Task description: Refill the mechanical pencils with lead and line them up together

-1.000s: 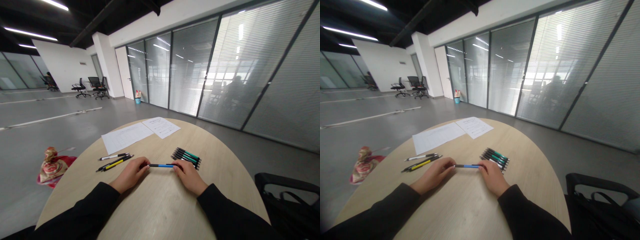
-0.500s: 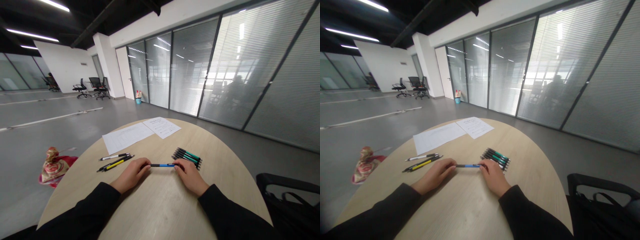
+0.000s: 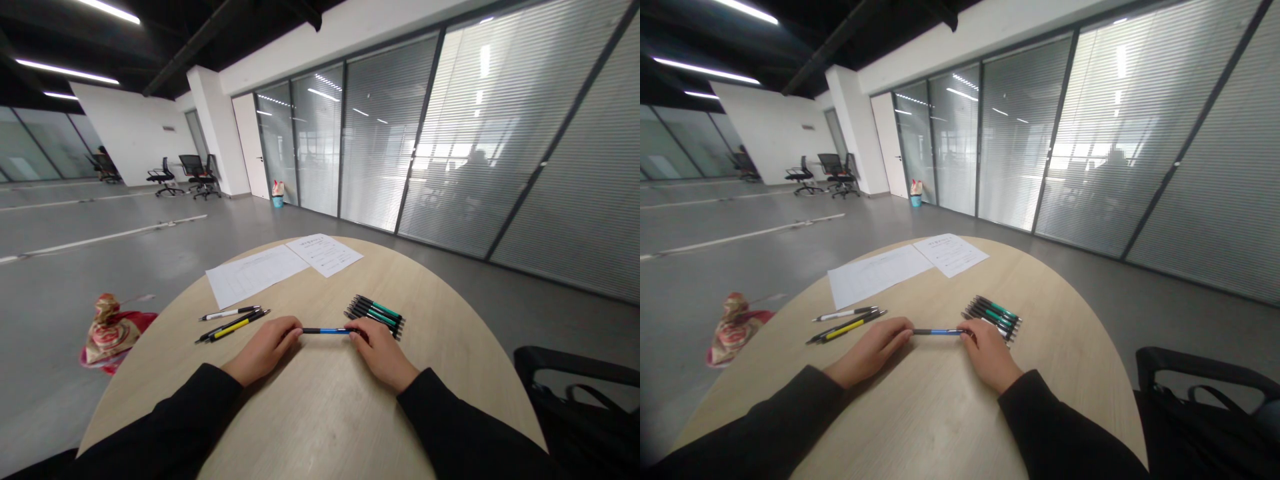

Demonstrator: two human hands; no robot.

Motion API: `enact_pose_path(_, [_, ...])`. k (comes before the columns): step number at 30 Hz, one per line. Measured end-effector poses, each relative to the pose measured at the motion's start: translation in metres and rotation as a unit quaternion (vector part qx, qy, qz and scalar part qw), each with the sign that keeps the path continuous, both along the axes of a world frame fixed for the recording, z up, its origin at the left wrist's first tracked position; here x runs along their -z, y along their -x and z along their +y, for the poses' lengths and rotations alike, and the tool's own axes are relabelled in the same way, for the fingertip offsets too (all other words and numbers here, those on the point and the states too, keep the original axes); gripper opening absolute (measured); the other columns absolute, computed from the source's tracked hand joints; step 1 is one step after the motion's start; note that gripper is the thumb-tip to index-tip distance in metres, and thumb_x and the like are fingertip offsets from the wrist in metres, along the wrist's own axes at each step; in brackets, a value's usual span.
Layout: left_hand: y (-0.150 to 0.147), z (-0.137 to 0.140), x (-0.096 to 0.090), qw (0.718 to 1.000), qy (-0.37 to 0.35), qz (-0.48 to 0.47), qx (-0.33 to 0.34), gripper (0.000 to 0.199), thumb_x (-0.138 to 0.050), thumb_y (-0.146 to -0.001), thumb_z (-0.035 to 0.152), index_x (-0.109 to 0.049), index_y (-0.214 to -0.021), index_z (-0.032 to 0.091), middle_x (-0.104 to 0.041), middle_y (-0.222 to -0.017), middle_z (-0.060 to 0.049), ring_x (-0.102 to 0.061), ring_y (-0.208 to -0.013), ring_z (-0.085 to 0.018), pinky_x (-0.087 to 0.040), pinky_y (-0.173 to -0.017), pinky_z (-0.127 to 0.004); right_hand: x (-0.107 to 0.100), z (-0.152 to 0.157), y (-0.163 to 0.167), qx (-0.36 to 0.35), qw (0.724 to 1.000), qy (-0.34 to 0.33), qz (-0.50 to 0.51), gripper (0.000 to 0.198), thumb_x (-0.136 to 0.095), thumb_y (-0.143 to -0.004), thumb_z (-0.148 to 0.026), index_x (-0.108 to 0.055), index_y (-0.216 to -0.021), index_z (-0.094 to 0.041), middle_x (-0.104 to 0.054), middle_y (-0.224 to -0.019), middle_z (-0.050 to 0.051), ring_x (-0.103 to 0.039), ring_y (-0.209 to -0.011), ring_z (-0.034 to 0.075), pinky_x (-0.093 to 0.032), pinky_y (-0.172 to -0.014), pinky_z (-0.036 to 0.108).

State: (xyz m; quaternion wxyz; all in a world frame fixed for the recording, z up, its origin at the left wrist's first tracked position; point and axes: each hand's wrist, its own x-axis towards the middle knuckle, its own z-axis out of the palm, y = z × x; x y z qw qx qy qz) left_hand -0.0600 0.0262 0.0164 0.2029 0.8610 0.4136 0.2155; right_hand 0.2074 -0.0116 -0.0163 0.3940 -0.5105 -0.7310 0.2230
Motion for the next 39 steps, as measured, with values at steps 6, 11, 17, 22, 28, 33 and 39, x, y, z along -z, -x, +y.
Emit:
enact_pose_path(6, [0.0003, 0.0004, 0.0006, 1.000, -0.003, -0.001, -0.001, 0.033, -0.040, -0.099, 0.039, -0.062, -0.084, 0.019, -0.068, -0.082, -0.005, -0.059, -0.075, -0.021, -0.044, -0.071, -0.032, 0.0014, 0.0001, -0.0001, -0.004, 1.000, -0.003, -0.005, 0.020, -0.055, -0.091, -0.015, -0.072, -0.102, -0.018, -0.072, -0.100, 0.008, -0.064, -0.093, 0.021, -0.048, -0.086, 0.035])
enact_pose_path(11, [-0.0007, -0.0005, -0.0006, 1.000, 0.000, 0.005, 0.000, 0.033, -0.039, -0.100, 0.038, -0.062, -0.085, 0.019, -0.067, -0.082, -0.005, -0.060, -0.075, -0.020, -0.044, -0.071, -0.031, 0.0010, -0.0003, -0.0003, -0.005, 1.000, -0.004, -0.008, 0.020, -0.055, -0.090, -0.014, -0.072, -0.101, -0.018, -0.072, -0.100, 0.008, -0.064, -0.092, 0.021, -0.049, -0.085, 0.034])
enact_pose_path(17, [-0.0007, 0.0001, 0.0006, 1.000, 0.001, -0.002, -0.001, 0.034, -0.039, -0.099, 0.039, -0.062, -0.085, 0.019, -0.067, -0.083, -0.006, -0.060, -0.076, -0.021, -0.045, -0.073, -0.032, 0.0003, -0.0007, 0.0004, -0.003, 1.000, -0.006, -0.003, 0.021, -0.055, -0.090, -0.014, -0.072, -0.100, -0.018, -0.072, -0.100, 0.008, -0.065, -0.092, 0.021, -0.049, -0.086, 0.035])
enact_pose_path(22, [-0.0005, 0.0003, 0.0003, 1.000, -0.004, 0.003, 0.002, 0.033, -0.039, -0.100, 0.039, -0.061, -0.085, 0.019, -0.067, -0.082, -0.005, -0.060, -0.075, -0.020, -0.045, -0.071, -0.031, 0.0000, -0.0010, 0.0010, -0.001, 1.000, -0.003, -0.008, 0.021, -0.055, -0.090, -0.015, -0.072, -0.101, -0.018, -0.072, -0.099, 0.008, -0.065, -0.088, 0.021, -0.049, -0.082, 0.034])
enact_pose_path(28, [0.0002, 0.0007, 0.0015, 1.000, -0.005, 0.006, 0.000, 0.032, -0.039, -0.100, 0.037, -0.061, -0.085, 0.019, -0.067, -0.082, -0.004, -0.060, -0.074, -0.020, -0.044, -0.071, -0.030, 0.0011, -0.0002, 0.0005, -0.001, 1.000, -0.004, -0.005, 0.021, -0.055, -0.089, -0.014, -0.072, -0.102, -0.017, -0.072, -0.099, 0.008, -0.064, -0.091, 0.021, -0.048, -0.085, 0.034])
enact_pose_path(33, [-0.0008, -0.0007, -0.0009, 1.000, -0.001, 0.015, -0.001, 0.033, -0.039, -0.100, 0.037, -0.062, -0.085, 0.019, -0.067, -0.083, -0.006, -0.060, -0.076, -0.021, -0.045, -0.072, -0.032, 0.0006, -0.0010, 0.0000, 0.000, 1.000, 0.000, -0.007, 0.021, -0.055, -0.090, -0.014, -0.072, -0.102, -0.017, -0.072, -0.099, 0.007, -0.064, -0.089, 0.020, -0.048, -0.083, 0.034])
enact_pose_path(39, [-0.0009, -0.0005, 0.0015, 1.000, -0.005, -0.007, -0.006, 0.028, -0.042, -0.099, 0.036, -0.063, -0.091, 0.019, -0.068, -0.088, -0.006, -0.061, -0.080, -0.021, -0.047, -0.076, -0.033, -0.0017, -0.0017, 0.0013, 0.001, 1.000, -0.007, -0.011, 0.020, -0.054, -0.090, -0.013, -0.072, -0.098, -0.017, -0.072, -0.100, 0.008, -0.065, -0.092, 0.021, -0.048, -0.085, 0.034])
